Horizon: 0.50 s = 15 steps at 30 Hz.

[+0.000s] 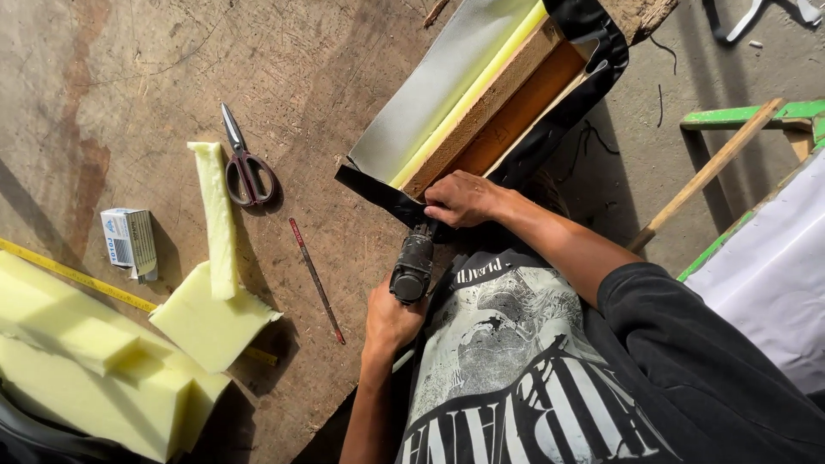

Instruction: The person staples black fabric onto a wooden frame covered with yellow foam using a staple gun. They then use scissors to trim the excess fabric from the edges of the frame.

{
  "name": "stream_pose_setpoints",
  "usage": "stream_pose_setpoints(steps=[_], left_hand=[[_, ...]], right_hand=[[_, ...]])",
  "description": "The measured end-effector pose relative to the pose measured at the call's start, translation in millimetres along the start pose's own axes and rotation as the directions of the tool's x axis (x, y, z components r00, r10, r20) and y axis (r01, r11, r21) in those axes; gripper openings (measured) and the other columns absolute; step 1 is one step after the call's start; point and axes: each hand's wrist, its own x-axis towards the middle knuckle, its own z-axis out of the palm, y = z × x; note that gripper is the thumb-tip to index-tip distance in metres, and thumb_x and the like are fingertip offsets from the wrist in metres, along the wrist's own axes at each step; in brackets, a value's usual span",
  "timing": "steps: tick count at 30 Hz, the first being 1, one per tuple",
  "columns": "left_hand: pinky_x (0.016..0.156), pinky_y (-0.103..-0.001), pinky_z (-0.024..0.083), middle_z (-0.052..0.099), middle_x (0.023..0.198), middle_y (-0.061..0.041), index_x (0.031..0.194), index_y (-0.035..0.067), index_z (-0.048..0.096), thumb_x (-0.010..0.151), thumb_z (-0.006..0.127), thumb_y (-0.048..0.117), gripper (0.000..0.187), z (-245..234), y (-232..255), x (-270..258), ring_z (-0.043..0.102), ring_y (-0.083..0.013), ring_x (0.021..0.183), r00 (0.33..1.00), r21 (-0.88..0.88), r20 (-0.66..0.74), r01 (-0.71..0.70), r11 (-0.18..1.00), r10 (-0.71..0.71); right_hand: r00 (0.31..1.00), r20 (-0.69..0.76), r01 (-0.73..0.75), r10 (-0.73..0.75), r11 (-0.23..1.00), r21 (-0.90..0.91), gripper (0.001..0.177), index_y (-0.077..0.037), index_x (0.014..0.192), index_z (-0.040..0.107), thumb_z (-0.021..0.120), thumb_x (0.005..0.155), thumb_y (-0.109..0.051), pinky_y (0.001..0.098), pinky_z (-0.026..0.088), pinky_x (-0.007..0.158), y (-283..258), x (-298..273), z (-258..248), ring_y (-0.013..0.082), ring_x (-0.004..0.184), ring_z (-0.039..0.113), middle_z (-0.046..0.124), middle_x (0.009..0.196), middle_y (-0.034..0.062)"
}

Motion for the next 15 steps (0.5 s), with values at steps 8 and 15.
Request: stream_pose_setpoints(steps=[8,15], left_hand=[[0.089,-0.063,0.057,0.077,0.097,-0.023,0.107,0.006,0.070,0.081,0.065,0.028,0.034,16,10,-16,0.070,-0.0519,0.107,0.999,-0.061,0.035,0.021,0.998,-0.019],[0.094,-0.062,0.059,0.076,0.099,-0.031,0.119,0.003,0.068,0.085,0.069,0.028,0.043,25,-29,-23,0.070,-0.0553,0.108,0.980,-0.139,-0.135,0.130,0.982,-0.149]], right_hand=[[1.000,-0.014,0.017,-0.017,1.000,0.012,0.025,-0.012,0.087,0.064,0.063,0.099,-0.033,0.0529,0.056,0.070,2,-4,10,0.0423,0.081,0.074,0.073,0.083,0.0162],[0.889,-0.444,0.083,-0.111,0.993,-0.083,0.020,-0.015,0.085,0.066,0.073,0.096,-0.030,0.0452,0.057,0.067,2,-28,-4,0.0336,0.072,0.070,0.066,0.074,0.0092]])
